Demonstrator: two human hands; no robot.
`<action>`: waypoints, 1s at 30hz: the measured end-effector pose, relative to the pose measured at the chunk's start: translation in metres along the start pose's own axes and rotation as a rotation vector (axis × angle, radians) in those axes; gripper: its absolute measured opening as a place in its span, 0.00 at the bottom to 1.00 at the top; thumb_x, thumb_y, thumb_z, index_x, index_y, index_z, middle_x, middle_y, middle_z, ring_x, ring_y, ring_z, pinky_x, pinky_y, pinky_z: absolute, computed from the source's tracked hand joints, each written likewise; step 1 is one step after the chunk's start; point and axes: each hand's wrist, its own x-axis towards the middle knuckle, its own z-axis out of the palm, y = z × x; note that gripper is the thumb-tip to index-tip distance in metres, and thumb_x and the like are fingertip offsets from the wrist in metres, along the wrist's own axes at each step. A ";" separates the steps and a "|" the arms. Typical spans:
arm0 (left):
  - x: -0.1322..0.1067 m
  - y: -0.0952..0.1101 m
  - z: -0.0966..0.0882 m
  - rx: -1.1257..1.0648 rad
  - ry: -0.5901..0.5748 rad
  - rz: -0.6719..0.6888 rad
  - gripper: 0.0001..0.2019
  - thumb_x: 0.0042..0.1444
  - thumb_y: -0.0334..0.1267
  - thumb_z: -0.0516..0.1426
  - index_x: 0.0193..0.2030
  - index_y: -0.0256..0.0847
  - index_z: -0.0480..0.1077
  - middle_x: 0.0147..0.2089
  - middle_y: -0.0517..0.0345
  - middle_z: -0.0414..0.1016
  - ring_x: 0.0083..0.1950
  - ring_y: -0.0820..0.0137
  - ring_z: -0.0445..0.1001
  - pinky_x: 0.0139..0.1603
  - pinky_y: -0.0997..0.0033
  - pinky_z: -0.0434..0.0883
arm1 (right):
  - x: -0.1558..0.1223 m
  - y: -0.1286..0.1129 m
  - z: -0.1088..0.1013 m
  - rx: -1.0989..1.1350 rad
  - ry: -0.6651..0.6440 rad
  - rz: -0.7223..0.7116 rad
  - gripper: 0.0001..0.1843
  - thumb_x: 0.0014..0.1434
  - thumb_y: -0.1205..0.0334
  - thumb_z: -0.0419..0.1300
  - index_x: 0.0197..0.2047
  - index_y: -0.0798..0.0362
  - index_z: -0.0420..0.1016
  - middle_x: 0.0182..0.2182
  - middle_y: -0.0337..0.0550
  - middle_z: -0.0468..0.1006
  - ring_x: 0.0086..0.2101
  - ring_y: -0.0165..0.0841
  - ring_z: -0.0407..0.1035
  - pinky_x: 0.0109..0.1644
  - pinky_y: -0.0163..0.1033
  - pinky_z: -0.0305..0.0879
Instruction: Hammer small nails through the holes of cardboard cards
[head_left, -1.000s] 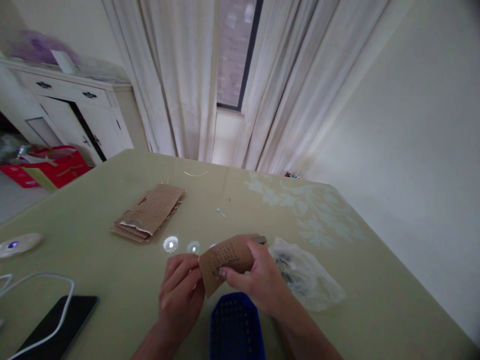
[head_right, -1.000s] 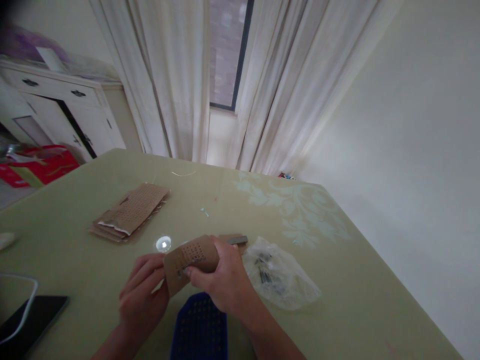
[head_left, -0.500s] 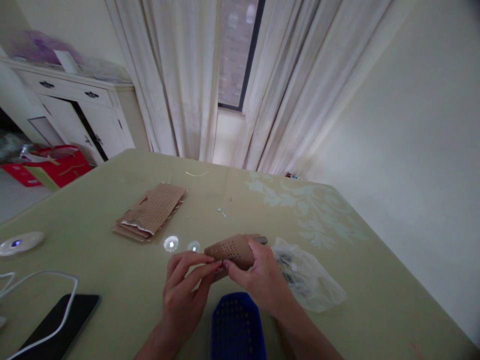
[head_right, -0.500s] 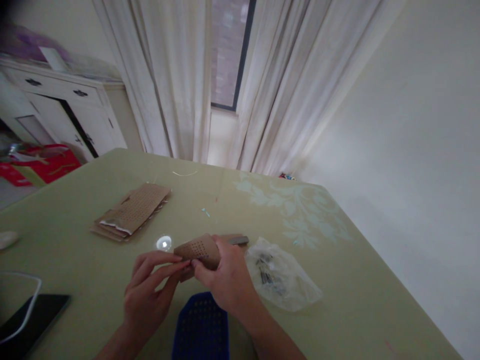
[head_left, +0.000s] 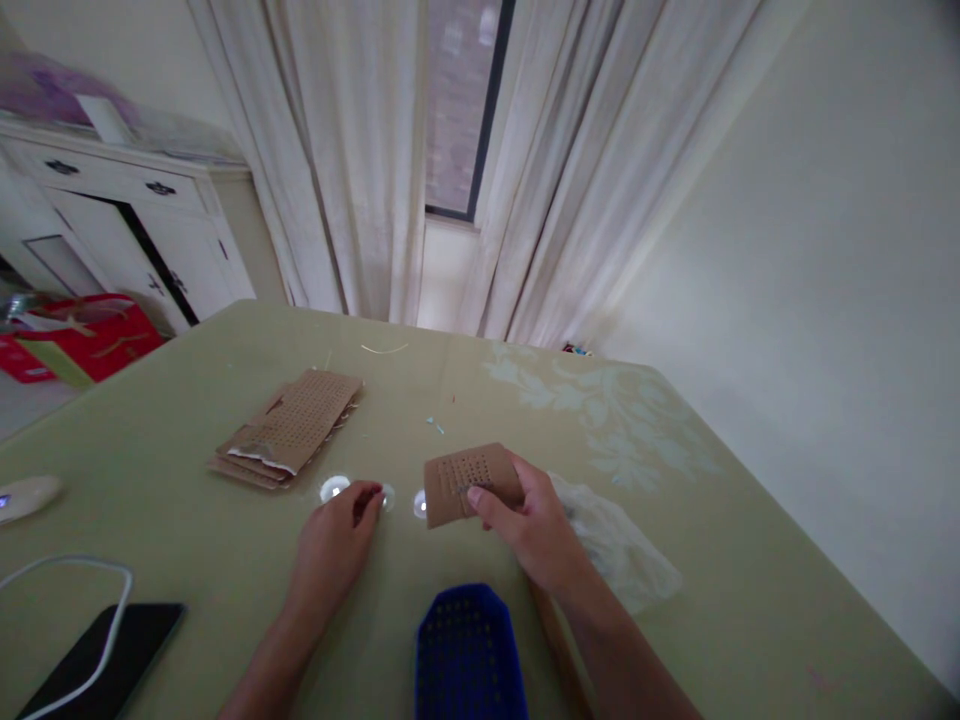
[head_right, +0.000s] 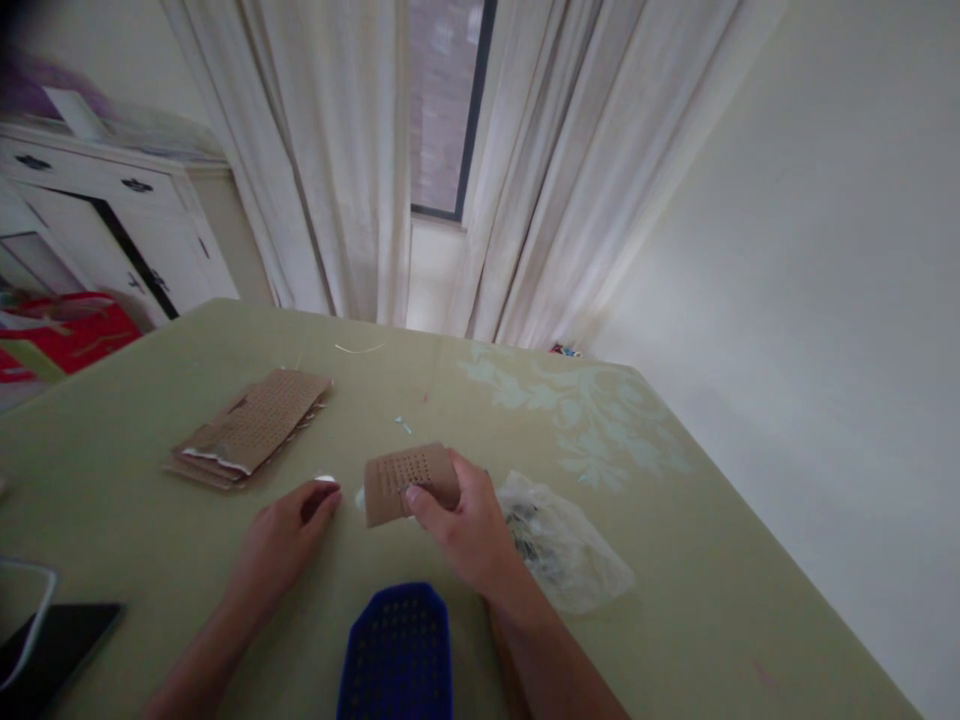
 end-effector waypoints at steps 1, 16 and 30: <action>0.003 -0.004 0.001 0.024 0.007 0.002 0.16 0.62 0.48 0.57 0.43 0.42 0.82 0.40 0.48 0.89 0.41 0.53 0.87 0.44 0.57 0.79 | -0.001 0.000 0.000 0.032 0.003 0.025 0.18 0.61 0.54 0.69 0.52 0.52 0.82 0.35 0.41 0.82 0.31 0.35 0.74 0.33 0.38 0.73; -0.037 0.030 0.008 -0.245 0.130 0.530 0.11 0.68 0.41 0.59 0.48 0.44 0.84 0.49 0.48 0.84 0.49 0.57 0.84 0.43 0.64 0.82 | -0.017 -0.021 0.014 0.327 -0.200 0.137 0.20 0.62 0.49 0.71 0.49 0.54 0.78 0.30 0.38 0.82 0.23 0.31 0.78 0.24 0.32 0.68; -0.045 0.057 -0.004 -0.362 0.311 0.822 0.12 0.70 0.32 0.60 0.32 0.43 0.76 0.31 0.57 0.80 0.33 0.67 0.77 0.30 0.72 0.75 | -0.019 -0.012 0.022 0.260 -0.243 0.177 0.22 0.61 0.47 0.71 0.48 0.56 0.77 0.29 0.39 0.82 0.22 0.31 0.78 0.23 0.30 0.67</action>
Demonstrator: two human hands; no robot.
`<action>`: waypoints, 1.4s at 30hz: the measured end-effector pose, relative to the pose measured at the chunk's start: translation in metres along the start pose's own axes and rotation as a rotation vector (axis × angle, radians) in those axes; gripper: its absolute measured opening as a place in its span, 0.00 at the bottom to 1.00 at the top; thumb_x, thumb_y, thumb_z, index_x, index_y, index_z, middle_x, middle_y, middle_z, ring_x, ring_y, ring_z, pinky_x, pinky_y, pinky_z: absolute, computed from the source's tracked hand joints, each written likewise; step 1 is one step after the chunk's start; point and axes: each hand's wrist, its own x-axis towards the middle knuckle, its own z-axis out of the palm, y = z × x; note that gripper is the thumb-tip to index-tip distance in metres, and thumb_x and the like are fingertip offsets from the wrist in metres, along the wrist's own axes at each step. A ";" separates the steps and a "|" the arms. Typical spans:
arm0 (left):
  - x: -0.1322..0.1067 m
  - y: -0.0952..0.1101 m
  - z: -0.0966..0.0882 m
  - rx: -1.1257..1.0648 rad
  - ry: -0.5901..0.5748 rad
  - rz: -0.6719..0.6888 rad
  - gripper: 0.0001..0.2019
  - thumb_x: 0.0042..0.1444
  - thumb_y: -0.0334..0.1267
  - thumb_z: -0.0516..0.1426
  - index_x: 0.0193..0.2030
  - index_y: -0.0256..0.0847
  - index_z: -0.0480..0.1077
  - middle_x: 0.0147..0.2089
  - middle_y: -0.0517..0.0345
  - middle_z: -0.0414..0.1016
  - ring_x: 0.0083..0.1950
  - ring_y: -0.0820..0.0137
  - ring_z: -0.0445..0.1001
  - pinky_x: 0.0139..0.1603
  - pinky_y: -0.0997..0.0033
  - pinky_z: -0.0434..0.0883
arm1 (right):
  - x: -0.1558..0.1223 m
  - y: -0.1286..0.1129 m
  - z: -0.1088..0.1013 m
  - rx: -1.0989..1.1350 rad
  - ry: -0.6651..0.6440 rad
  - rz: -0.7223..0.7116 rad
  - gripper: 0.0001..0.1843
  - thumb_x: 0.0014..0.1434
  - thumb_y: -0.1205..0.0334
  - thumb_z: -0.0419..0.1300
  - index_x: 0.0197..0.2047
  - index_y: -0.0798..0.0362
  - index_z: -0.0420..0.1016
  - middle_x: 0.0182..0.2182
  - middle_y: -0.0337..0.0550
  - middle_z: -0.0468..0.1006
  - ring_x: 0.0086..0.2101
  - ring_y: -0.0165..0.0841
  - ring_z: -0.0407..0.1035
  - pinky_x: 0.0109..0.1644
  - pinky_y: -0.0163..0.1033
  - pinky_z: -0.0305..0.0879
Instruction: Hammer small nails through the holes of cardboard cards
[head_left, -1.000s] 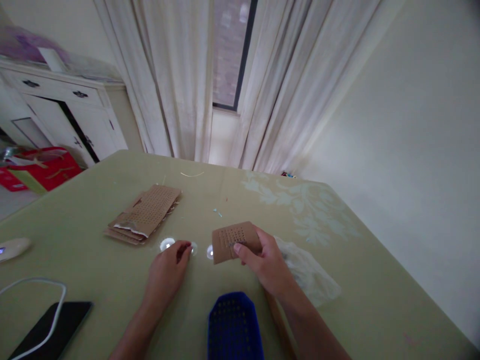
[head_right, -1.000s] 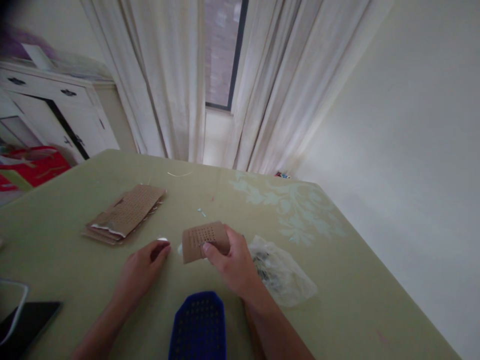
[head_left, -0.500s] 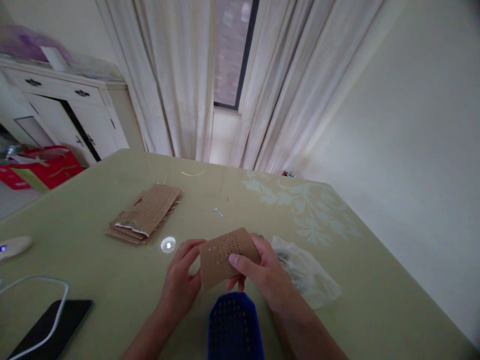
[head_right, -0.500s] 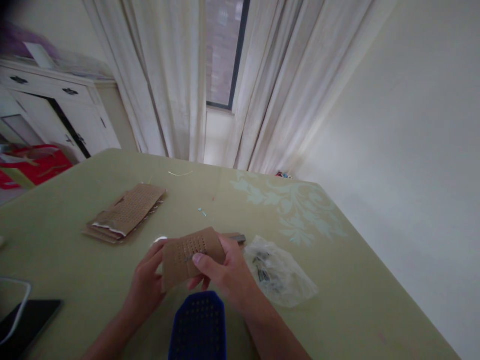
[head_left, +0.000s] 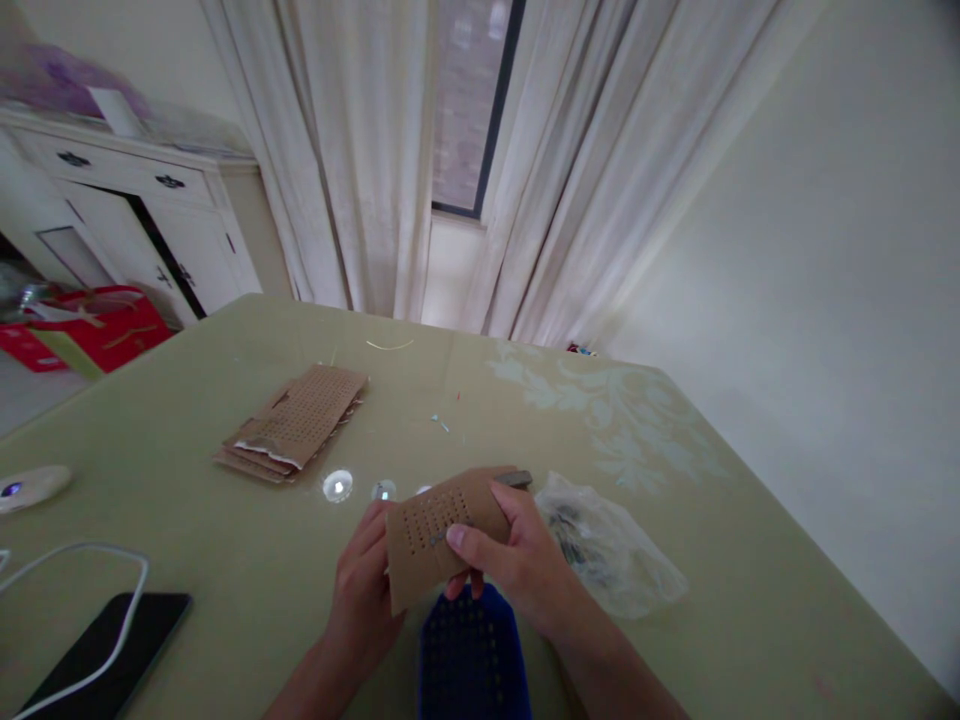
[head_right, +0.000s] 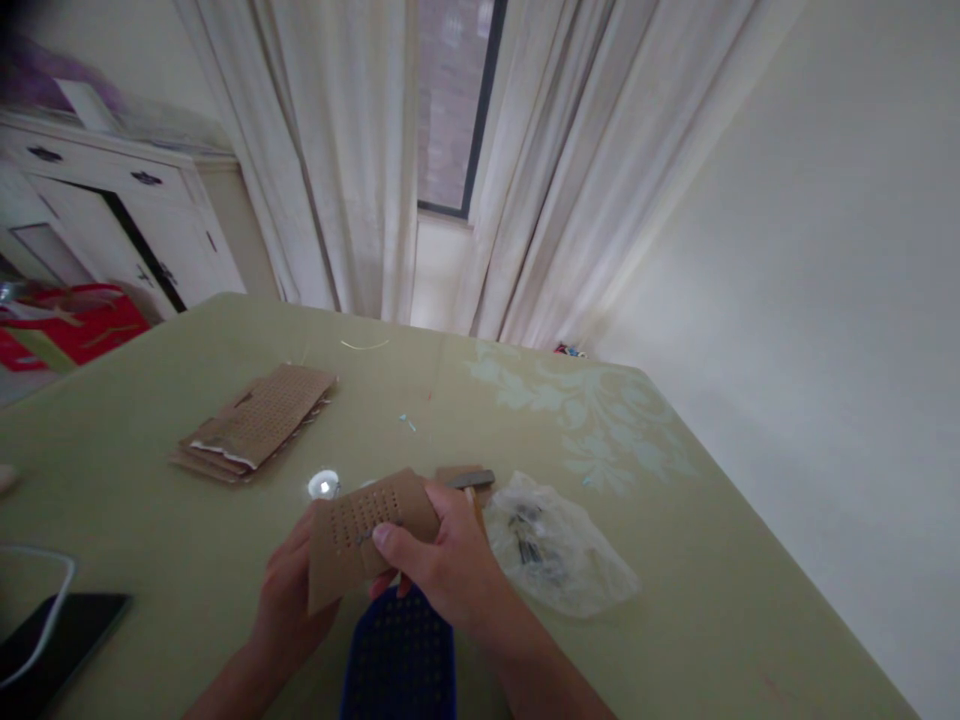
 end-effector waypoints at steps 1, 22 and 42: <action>-0.001 0.000 0.000 0.010 0.002 0.001 0.12 0.70 0.32 0.60 0.32 0.43 0.75 0.31 0.57 0.79 0.33 0.67 0.77 0.31 0.72 0.74 | 0.000 0.000 0.000 0.001 0.000 -0.003 0.22 0.61 0.47 0.71 0.48 0.56 0.78 0.29 0.39 0.82 0.22 0.31 0.78 0.23 0.30 0.67; -0.007 0.006 -0.004 0.040 0.070 0.029 0.12 0.64 0.26 0.60 0.31 0.44 0.74 0.30 0.56 0.81 0.33 0.66 0.77 0.32 0.69 0.76 | -0.010 -0.001 0.006 -0.268 0.029 -0.042 0.10 0.69 0.56 0.65 0.50 0.51 0.78 0.30 0.37 0.79 0.24 0.31 0.77 0.25 0.31 0.70; -0.015 0.009 -0.005 0.126 0.120 0.072 0.09 0.65 0.25 0.67 0.44 0.45 0.84 0.38 0.59 0.84 0.41 0.67 0.78 0.43 0.67 0.76 | -0.011 -0.001 0.012 -1.015 0.198 -0.253 0.09 0.72 0.57 0.60 0.37 0.48 0.73 0.26 0.39 0.79 0.26 0.35 0.71 0.32 0.38 0.54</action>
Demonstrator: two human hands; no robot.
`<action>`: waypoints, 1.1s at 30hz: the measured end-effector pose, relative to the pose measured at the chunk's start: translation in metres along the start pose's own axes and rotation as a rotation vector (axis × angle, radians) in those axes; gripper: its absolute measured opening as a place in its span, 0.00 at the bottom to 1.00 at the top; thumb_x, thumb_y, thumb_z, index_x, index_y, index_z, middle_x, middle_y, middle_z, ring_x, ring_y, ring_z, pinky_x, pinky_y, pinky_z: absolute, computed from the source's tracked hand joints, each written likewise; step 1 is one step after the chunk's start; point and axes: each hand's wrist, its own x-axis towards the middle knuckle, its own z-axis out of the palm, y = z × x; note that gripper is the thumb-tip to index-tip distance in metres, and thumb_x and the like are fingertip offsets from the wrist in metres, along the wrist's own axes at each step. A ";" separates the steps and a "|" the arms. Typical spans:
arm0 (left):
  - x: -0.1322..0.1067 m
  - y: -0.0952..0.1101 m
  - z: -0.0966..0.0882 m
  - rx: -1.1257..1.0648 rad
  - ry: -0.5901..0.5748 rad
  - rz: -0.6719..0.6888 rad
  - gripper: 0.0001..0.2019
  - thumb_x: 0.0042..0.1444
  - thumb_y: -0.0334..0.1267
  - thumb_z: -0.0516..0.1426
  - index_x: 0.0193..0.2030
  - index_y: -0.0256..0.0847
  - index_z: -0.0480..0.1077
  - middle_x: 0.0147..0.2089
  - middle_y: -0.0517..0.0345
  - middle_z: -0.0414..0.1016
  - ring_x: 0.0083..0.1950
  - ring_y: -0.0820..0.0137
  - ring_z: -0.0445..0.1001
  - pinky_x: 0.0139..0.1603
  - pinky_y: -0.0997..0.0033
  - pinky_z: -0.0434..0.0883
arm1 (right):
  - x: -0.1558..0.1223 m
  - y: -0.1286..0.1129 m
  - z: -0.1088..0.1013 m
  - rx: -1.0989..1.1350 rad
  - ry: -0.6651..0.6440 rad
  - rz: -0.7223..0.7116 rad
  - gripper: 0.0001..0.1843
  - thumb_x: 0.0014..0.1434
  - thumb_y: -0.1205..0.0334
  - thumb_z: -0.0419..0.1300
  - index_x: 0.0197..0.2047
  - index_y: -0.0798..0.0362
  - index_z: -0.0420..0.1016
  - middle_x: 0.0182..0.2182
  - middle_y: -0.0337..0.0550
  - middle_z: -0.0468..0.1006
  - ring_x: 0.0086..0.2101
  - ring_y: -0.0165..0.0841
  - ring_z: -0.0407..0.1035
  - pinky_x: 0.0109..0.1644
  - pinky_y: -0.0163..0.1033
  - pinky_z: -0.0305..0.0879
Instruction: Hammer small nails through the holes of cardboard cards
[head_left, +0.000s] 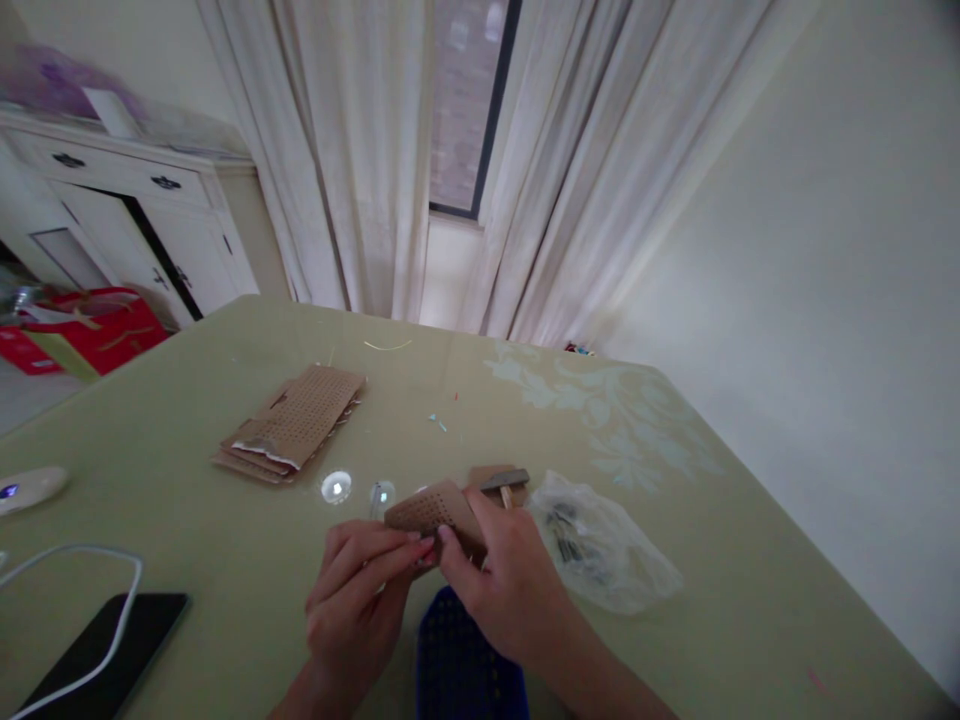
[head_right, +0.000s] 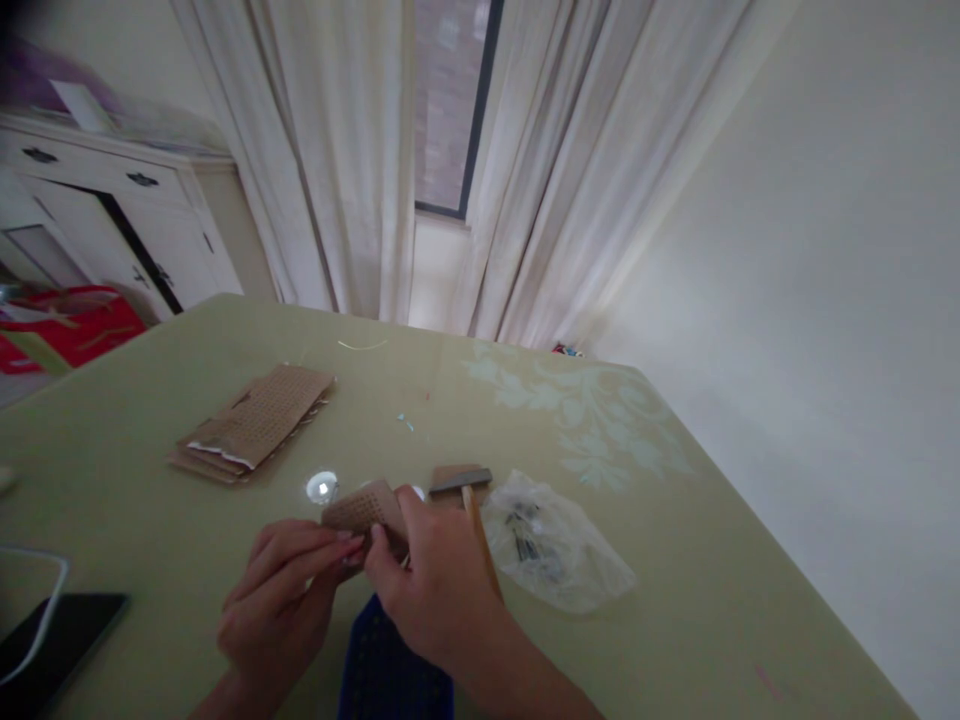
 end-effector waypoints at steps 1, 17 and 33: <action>0.000 0.003 -0.002 -0.014 0.006 0.008 0.09 0.65 0.25 0.67 0.44 0.45 0.84 0.37 0.59 0.84 0.40 0.67 0.78 0.43 0.67 0.77 | 0.002 0.003 0.002 -0.056 0.009 0.008 0.09 0.72 0.58 0.59 0.38 0.49 0.74 0.27 0.40 0.80 0.27 0.36 0.72 0.33 0.39 0.53; 0.013 -0.091 -0.021 0.422 -0.519 -0.923 0.17 0.60 0.49 0.58 0.40 0.42 0.84 0.38 0.45 0.89 0.41 0.50 0.86 0.41 0.59 0.76 | 0.018 0.028 -0.018 0.643 -0.015 0.091 0.14 0.73 0.54 0.55 0.40 0.52 0.76 0.29 0.39 0.79 0.28 0.32 0.76 0.30 0.34 0.67; 0.004 -0.014 -0.001 -0.212 -0.239 -0.223 0.08 0.69 0.40 0.59 0.42 0.45 0.80 0.40 0.53 0.83 0.40 0.62 0.82 0.38 0.67 0.80 | 0.014 0.017 -0.013 1.041 -0.207 0.120 0.18 0.62 0.48 0.72 0.41 0.56 0.80 0.27 0.38 0.79 0.24 0.30 0.75 0.25 0.31 0.66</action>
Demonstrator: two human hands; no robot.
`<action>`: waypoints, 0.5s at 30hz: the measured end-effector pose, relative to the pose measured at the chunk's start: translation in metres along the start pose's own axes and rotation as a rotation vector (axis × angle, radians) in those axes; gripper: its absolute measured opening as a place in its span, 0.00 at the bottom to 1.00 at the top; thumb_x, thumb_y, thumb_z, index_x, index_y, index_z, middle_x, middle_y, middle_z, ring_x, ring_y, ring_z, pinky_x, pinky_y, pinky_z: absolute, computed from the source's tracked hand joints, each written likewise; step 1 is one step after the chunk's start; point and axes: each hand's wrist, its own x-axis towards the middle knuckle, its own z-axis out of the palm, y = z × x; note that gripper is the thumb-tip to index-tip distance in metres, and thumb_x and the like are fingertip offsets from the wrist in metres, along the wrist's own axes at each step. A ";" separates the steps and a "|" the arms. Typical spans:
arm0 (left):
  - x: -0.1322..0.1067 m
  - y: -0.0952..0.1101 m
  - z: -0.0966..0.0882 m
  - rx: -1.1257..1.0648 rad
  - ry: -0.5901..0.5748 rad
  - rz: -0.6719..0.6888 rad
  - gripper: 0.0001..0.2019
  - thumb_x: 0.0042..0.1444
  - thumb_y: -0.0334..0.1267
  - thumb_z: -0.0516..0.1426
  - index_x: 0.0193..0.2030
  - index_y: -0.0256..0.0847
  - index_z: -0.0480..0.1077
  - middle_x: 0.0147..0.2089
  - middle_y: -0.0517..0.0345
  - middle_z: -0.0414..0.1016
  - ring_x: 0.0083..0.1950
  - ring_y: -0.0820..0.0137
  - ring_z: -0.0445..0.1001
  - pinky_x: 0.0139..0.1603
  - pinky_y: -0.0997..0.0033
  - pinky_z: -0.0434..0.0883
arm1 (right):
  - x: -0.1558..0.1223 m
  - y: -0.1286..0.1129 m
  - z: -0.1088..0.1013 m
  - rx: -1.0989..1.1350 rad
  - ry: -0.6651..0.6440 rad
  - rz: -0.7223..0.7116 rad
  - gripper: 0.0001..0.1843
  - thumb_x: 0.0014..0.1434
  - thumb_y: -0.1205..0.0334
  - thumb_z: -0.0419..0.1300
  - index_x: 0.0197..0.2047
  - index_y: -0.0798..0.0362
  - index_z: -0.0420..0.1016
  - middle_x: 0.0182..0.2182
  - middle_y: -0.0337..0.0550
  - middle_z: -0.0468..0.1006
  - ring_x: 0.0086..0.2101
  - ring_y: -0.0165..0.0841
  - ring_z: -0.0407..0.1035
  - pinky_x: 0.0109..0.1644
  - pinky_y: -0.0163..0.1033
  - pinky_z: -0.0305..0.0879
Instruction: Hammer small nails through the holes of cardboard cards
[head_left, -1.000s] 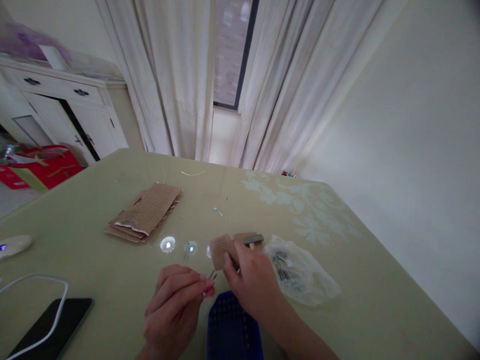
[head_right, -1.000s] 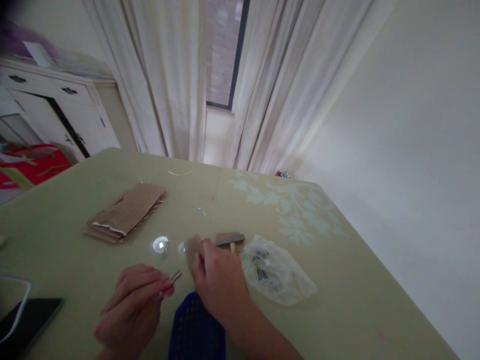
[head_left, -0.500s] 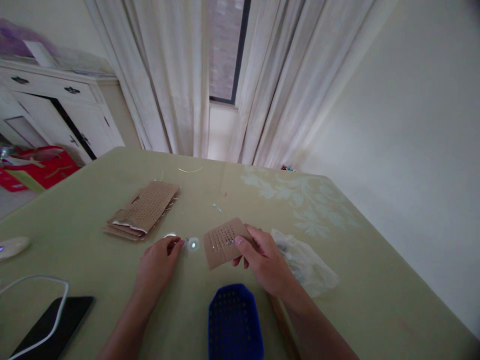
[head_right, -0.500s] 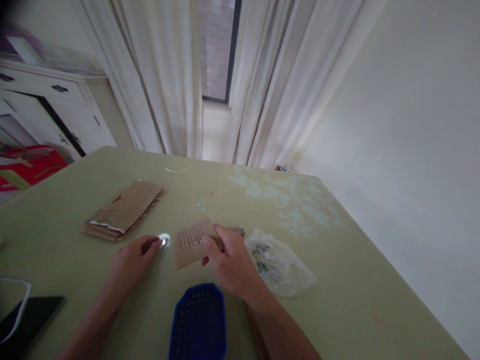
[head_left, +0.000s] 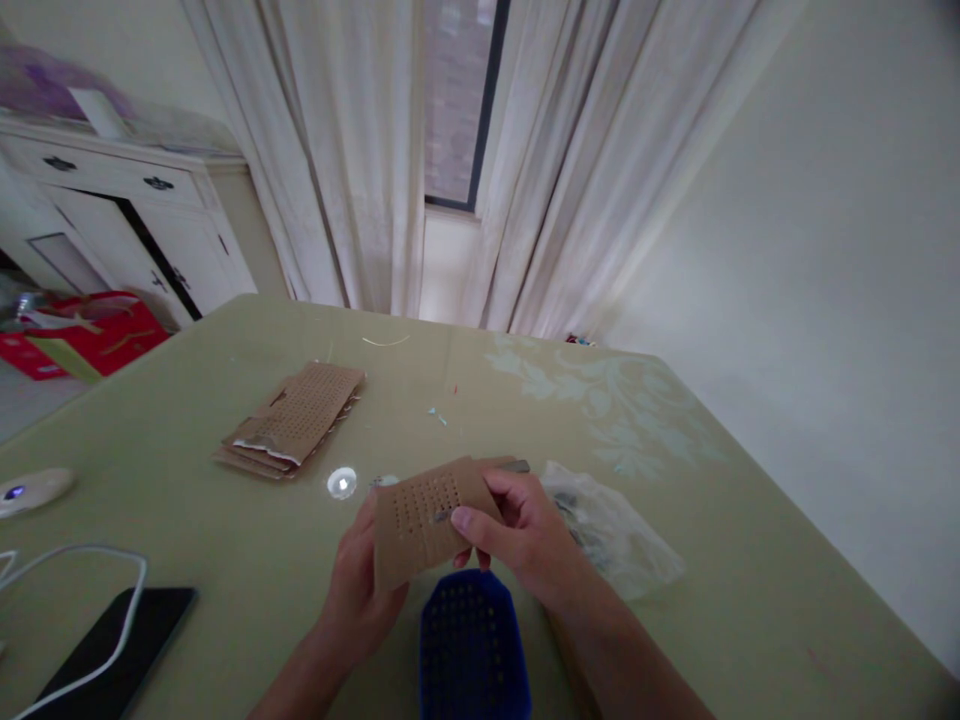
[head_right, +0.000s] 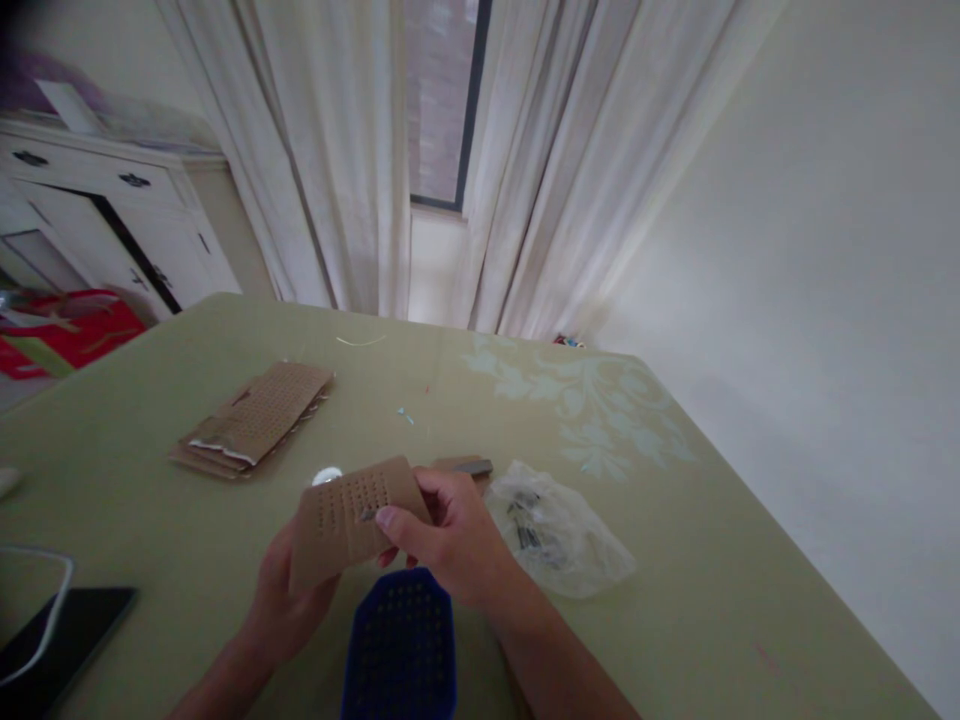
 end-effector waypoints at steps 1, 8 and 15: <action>-0.003 0.001 0.003 0.003 0.019 0.028 0.08 0.69 0.39 0.59 0.40 0.45 0.80 0.36 0.55 0.82 0.36 0.64 0.80 0.34 0.69 0.79 | -0.001 0.000 0.001 0.004 -0.008 0.006 0.19 0.61 0.47 0.72 0.41 0.56 0.80 0.27 0.38 0.79 0.24 0.30 0.75 0.25 0.30 0.66; -0.004 -0.005 0.005 0.050 0.098 0.168 0.12 0.66 0.36 0.64 0.29 0.45 0.73 0.25 0.63 0.74 0.24 0.70 0.72 0.22 0.74 0.68 | -0.002 0.004 0.004 0.001 -0.023 0.029 0.19 0.63 0.47 0.72 0.42 0.56 0.81 0.26 0.38 0.79 0.23 0.29 0.74 0.24 0.30 0.66; 0.000 -0.002 0.004 0.104 0.160 0.314 0.12 0.67 0.36 0.64 0.32 0.44 0.70 0.30 0.61 0.78 0.32 0.68 0.75 0.31 0.70 0.75 | -0.002 0.005 0.004 -0.070 -0.015 0.065 0.18 0.63 0.48 0.71 0.42 0.56 0.81 0.24 0.37 0.78 0.22 0.29 0.73 0.23 0.30 0.65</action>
